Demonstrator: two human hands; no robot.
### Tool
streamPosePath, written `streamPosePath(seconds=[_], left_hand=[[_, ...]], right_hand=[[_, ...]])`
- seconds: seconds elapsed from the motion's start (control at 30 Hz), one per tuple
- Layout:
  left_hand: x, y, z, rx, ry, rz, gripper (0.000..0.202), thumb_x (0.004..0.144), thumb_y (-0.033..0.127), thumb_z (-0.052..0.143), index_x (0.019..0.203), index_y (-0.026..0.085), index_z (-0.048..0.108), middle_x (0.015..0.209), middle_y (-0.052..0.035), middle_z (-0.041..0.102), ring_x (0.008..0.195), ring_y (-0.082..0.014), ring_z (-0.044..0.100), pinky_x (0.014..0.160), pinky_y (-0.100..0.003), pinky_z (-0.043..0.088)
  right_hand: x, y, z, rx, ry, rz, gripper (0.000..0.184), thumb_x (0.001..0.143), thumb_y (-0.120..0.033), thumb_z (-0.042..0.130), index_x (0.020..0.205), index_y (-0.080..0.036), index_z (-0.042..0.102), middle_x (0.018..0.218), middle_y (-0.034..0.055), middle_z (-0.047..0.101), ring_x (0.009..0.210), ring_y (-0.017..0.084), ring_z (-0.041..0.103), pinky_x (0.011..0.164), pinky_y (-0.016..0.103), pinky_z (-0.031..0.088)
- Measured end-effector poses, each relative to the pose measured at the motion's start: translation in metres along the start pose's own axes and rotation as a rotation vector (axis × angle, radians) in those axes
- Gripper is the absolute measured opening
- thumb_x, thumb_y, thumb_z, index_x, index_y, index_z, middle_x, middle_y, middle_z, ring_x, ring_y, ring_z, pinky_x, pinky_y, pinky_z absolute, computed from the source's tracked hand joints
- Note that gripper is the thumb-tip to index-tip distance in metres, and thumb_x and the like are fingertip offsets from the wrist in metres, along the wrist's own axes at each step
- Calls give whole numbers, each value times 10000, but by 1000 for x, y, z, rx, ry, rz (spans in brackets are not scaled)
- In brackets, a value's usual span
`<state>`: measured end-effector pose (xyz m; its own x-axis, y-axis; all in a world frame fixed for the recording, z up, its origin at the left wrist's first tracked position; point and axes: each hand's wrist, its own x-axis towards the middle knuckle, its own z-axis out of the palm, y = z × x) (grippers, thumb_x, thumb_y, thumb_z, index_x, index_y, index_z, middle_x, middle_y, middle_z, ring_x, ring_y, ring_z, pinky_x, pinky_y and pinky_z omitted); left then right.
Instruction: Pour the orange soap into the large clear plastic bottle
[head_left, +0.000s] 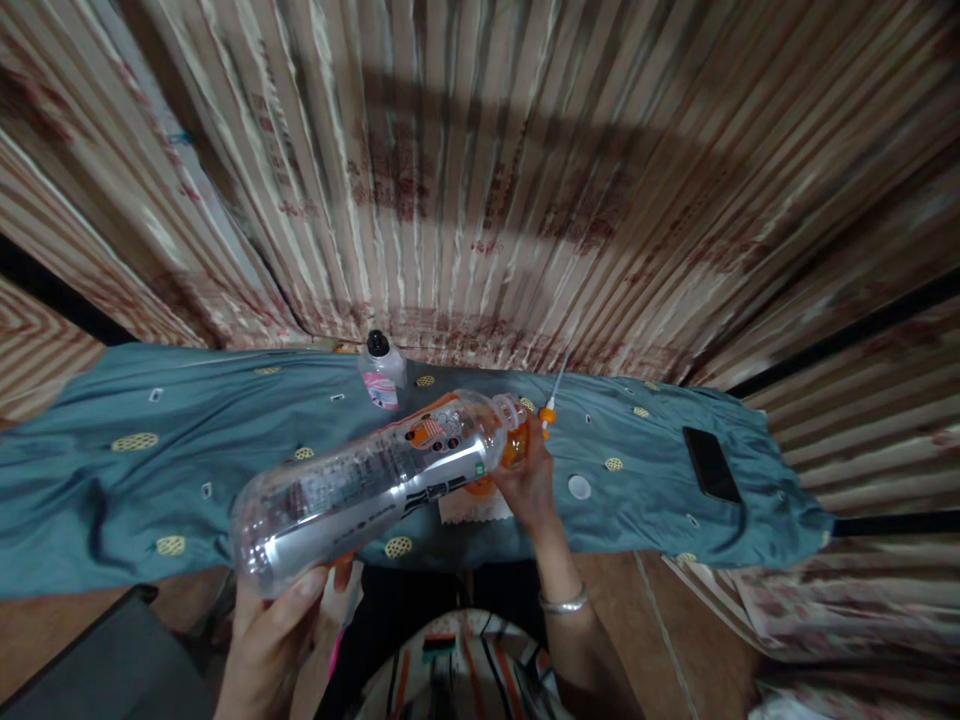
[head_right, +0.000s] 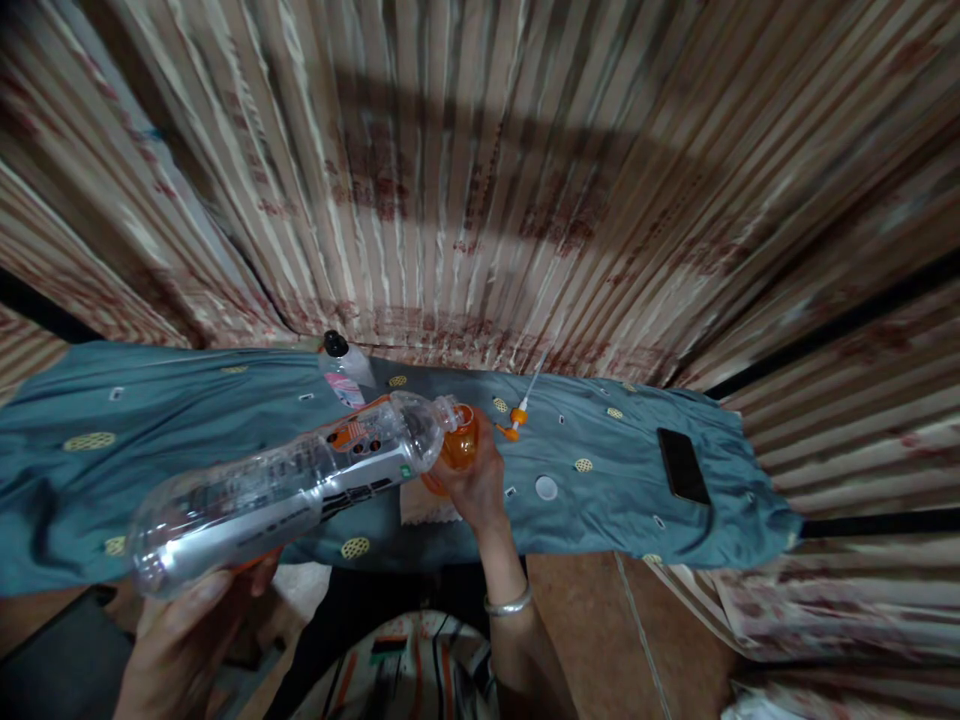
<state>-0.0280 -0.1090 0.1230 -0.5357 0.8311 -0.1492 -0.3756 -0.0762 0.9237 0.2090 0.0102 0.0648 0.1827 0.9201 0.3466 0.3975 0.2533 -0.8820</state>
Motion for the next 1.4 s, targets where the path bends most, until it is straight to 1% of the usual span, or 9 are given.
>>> streamPosePath(seconds=[0.1, 0.27, 0.4, 0.53, 0.7, 0.9, 1.03, 1.3, 1.4], left_hand=[[0, -1, 0, 12, 35, 0, 642, 613, 453, 1034, 1198, 319, 810, 1122, -41, 782, 884, -226, 614, 577, -280, 452], [2, -1, -2, -13, -25, 10, 666, 622, 448, 1039, 1228, 316, 796, 1013, -28, 763, 765, -201, 572, 544, -293, 435], [3, 1, -1, 12, -12, 16, 631, 625, 439, 1030, 1197, 304, 801, 1056, -39, 763, 793, -219, 594, 551, -310, 430], [2, 2, 1, 3, -5, 11, 648, 611, 424, 1019, 1208, 310, 796, 1040, -24, 740, 744, -206, 562, 541, -329, 417], [1, 3, 1, -2, -2, 13, 663, 606, 444, 1049, 1211, 319, 807, 1066, -26, 764, 823, -211, 608, 561, -298, 451], [1, 2, 1, -24, -27, 36, 636, 660, 369, 1014, 1242, 281, 776, 960, -2, 741, 707, -178, 599, 538, -294, 457], [2, 1, 1, -13, -37, 46, 640, 662, 380, 994, 1253, 282, 768, 929, -4, 740, 675, -172, 575, 519, -294, 428], [2, 2, 1, -6, -25, 31, 676, 613, 455, 1052, 1219, 293, 798, 1117, -29, 776, 793, -183, 588, 535, -273, 442], [1, 2, 1, 0, -10, 20, 692, 596, 479, 1059, 1213, 302, 803, 1117, -24, 779, 817, -189, 595, 540, -270, 448]], right_hand=[[0, 1, 0, 1, 5, -3, 717, 781, -425, 910, 1432, -230, 679, 1240, 111, 853, 1120, 329, 842, 948, 456, 721], [0, 1, 0, 28, 5, 8, 729, 761, -400, 931, 1427, -243, 680, 1219, 100, 848, 1105, 327, 838, 932, 450, 721], [-1, 1, 0, 17, 2, -5, 716, 783, -428, 913, 1424, -234, 661, 1250, 113, 842, 1104, 324, 838, 918, 441, 719], [-1, 1, 0, 0, 9, -6, 718, 779, -452, 913, 1411, -226, 659, 1242, 118, 847, 1088, 325, 841, 907, 437, 720], [0, 1, 0, -1, -7, -1, 694, 790, -442, 912, 1405, -230, 671, 1251, 117, 843, 1105, 321, 837, 911, 426, 717], [-1, 4, 1, 1, 16, -15, 711, 788, -425, 910, 1423, -218, 669, 1261, 118, 848, 1112, 318, 843, 941, 436, 717], [-1, 3, 1, 2, 23, -26, 683, 799, -428, 900, 1408, -213, 679, 1242, 122, 851, 1099, 321, 844, 916, 433, 724], [-1, 3, 1, -9, 26, -55, 658, 810, -433, 886, 1394, -222, 671, 1206, 102, 860, 1052, 299, 853, 872, 408, 728], [-1, 3, 1, -28, 15, -55, 687, 804, -418, 890, 1421, -223, 660, 1209, 97, 858, 1067, 303, 849, 890, 419, 728]])
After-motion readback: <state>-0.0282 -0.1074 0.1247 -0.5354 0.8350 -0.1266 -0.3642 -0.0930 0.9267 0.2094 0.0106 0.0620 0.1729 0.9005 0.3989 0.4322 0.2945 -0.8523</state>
